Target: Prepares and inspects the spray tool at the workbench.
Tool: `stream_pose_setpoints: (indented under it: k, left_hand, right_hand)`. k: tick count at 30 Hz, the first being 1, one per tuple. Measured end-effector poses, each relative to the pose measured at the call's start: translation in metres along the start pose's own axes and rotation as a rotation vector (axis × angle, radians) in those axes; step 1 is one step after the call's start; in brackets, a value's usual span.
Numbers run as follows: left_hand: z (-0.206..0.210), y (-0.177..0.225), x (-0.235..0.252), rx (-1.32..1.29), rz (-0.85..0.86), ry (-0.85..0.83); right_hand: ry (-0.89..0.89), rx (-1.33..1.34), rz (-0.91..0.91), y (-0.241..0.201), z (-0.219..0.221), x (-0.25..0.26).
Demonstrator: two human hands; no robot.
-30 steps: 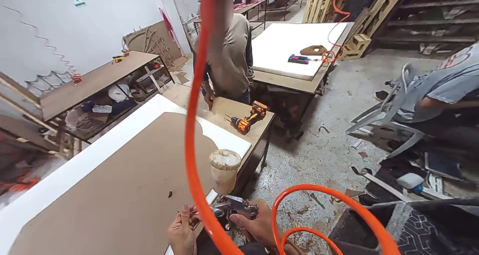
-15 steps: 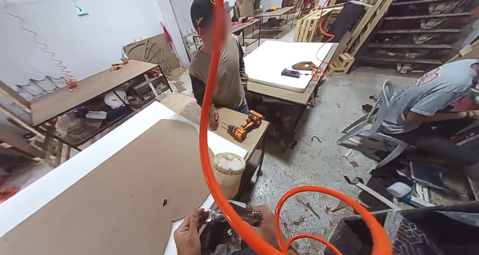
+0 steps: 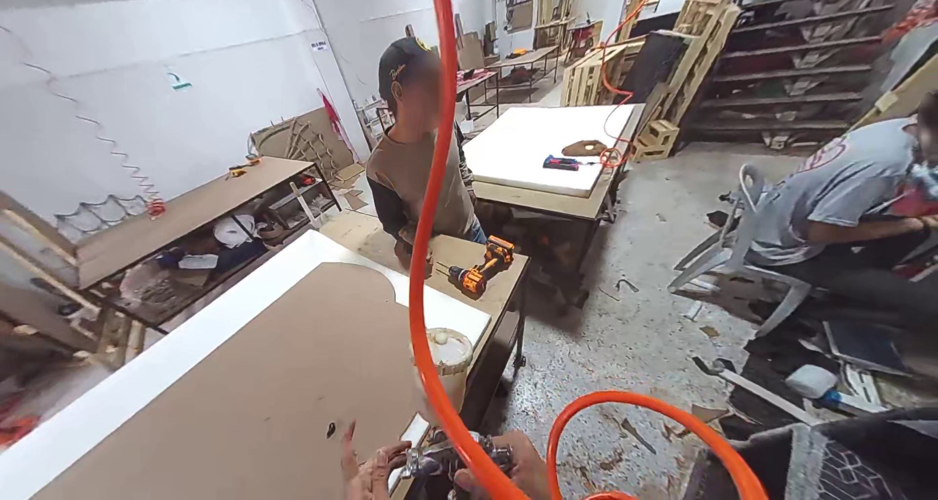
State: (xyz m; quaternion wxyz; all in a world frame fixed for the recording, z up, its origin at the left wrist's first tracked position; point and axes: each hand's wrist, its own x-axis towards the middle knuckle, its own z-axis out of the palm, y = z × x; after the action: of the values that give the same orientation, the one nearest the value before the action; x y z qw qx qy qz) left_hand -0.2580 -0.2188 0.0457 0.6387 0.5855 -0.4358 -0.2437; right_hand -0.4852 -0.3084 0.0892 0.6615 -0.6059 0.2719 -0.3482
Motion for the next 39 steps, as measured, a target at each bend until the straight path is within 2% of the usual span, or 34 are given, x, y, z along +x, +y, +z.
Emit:
stream_pose_setpoints:
  k: [4, 5, 6, 7, 8, 11, 14, 15, 16, 17, 18, 19, 20, 21, 22, 23, 25, 27, 28, 30, 31, 33, 37, 39]
  left_hand:
    - [-0.004, -0.017, 0.001, -0.082, -0.054, -0.271]
    - [-0.005, -0.022, -0.001, -0.025, -0.062, -0.336]
    - [-0.003, -0.024, -0.007, 0.095, -0.092, -0.328]
    - [0.003, -0.023, -0.012, 0.233, -0.153, -0.304]
    - [0.007, -0.02, -0.017, 0.302, -0.227, -0.351]
    - [0.025, -0.023, -0.031, 0.3, -0.372, -0.485]
    - [0.039, -0.04, -0.044, 0.576, -0.229, -0.471]
    - [0.045, -0.024, -0.038, 0.684, -0.273, -0.541]
    - [0.054, 0.009, -0.025, 0.798, -0.402, -0.664]
    - [0.065, 0.049, -0.007, 0.825, -0.634, -0.786]
    - [0.07, 0.069, 0.0, 0.784, -0.71, -0.797]
    - [0.066, 0.062, -0.01, 0.67, -0.564, -0.687]
    - [0.061, 0.03, -0.028, 0.452, -0.341, -0.506]
    - [0.063, 0.018, -0.034, 0.274, -0.388, -0.418]
    - [0.064, 0.004, -0.036, 0.182, -0.482, -0.387]
    - [0.063, -0.013, -0.039, 0.149, -0.492, -0.382]
    - [0.061, -0.034, -0.042, 0.193, -0.299, -0.454]
    - [0.056, -0.023, -0.043, 0.354, -0.144, -0.598]
    - [0.056, -0.022, -0.044, 0.415, -0.084, -0.608]
    - [0.059, -0.046, -0.039, 0.436, 0.009, -0.505]
    - [0.06, -0.051, -0.039, 0.412, -0.005, -0.443]
    - [0.06, -0.052, -0.046, 0.373, -0.047, -0.369]
    - [0.056, -0.055, -0.05, 0.383, 0.131, -0.288]
    - [0.056, -0.056, -0.051, 0.46, 0.123, -0.246]
  right_hand:
    - [0.022, -0.034, -0.045, 0.0, 0.0, 0.001]
    - [0.028, -0.054, -0.045, -0.001, -0.001, 0.001]
    - [0.033, -0.072, -0.045, -0.003, -0.001, 0.001]
    - [0.033, -0.078, -0.05, -0.003, -0.002, 0.0]
    - [0.038, -0.072, -0.053, -0.002, -0.002, 0.0]
    - [0.027, -0.041, -0.05, 0.007, -0.007, -0.001]
    - [0.019, -0.04, -0.061, 0.013, -0.01, -0.002]
    - [0.023, -0.047, -0.056, 0.012, -0.01, -0.002]
    - [0.029, -0.049, -0.059, 0.01, -0.01, -0.003]
    - [0.032, -0.045, -0.063, 0.008, -0.01, -0.004]
    - [0.034, -0.043, -0.069, 0.007, -0.01, -0.004]
    - [0.032, -0.044, -0.074, 0.005, -0.01, -0.004]
    - [0.031, -0.046, -0.066, 0.004, -0.01, -0.005]
    - [0.035, -0.054, -0.043, 0.002, -0.01, -0.007]
    - [0.038, -0.059, -0.018, 0.002, -0.01, -0.007]
    - [0.041, -0.059, 0.003, 0.002, -0.011, -0.008]
    - [0.058, -0.049, -0.009, 0.0, -0.013, -0.007]
    - [0.075, -0.024, -0.034, -0.002, -0.012, -0.013]
    - [0.078, -0.016, -0.032, -0.004, -0.013, -0.015]
    - [0.088, -0.002, -0.016, -0.009, -0.017, -0.01]
    - [0.093, 0.007, -0.006, -0.011, -0.017, -0.008]
    - [0.111, 0.016, 0.024, -0.011, -0.015, -0.011]
    - [0.121, 0.013, 0.024, -0.019, -0.015, -0.008]
    - [0.102, 0.032, 0.047, -0.016, -0.016, -0.007]
